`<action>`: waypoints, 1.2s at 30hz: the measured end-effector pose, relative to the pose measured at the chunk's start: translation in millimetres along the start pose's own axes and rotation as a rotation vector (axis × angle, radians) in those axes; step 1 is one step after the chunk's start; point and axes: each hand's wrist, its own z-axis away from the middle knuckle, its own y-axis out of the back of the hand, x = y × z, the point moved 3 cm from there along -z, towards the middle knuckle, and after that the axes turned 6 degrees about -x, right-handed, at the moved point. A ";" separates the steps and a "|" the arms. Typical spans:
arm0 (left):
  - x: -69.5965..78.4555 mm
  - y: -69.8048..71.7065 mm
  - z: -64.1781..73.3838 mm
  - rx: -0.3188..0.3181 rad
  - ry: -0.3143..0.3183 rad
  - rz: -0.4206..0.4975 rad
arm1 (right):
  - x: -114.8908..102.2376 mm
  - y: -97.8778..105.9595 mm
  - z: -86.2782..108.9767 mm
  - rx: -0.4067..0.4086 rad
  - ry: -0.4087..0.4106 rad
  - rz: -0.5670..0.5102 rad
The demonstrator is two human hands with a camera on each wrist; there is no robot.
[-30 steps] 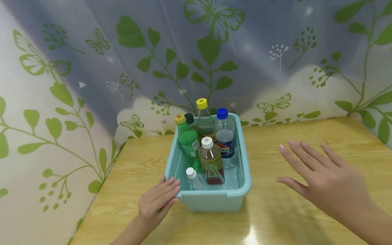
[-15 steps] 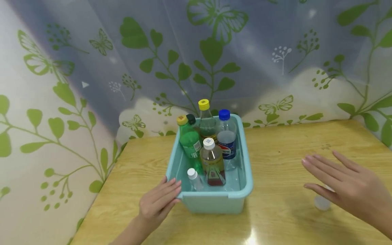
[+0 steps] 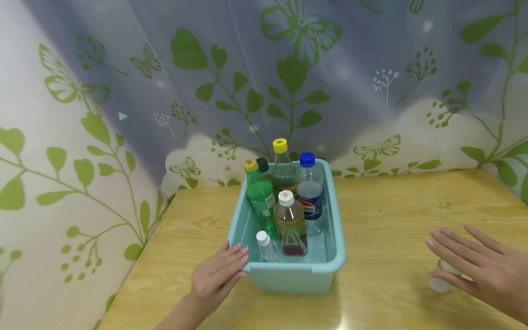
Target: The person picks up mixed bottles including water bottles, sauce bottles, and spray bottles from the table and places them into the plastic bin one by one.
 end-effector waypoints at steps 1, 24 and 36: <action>0.5 -0.2 0.3 0.000 0.001 0.001 | 0.5 0.0 3.4 -0.002 -0.002 0.008; 2.4 -0.2 -0.1 -0.008 0.020 0.004 | 2.5 8.3 49.2 -0.206 -0.183 0.014; 2.2 -1.7 -0.6 -0.002 0.025 0.002 | 4.4 3.1 49.5 -0.084 -0.182 -0.067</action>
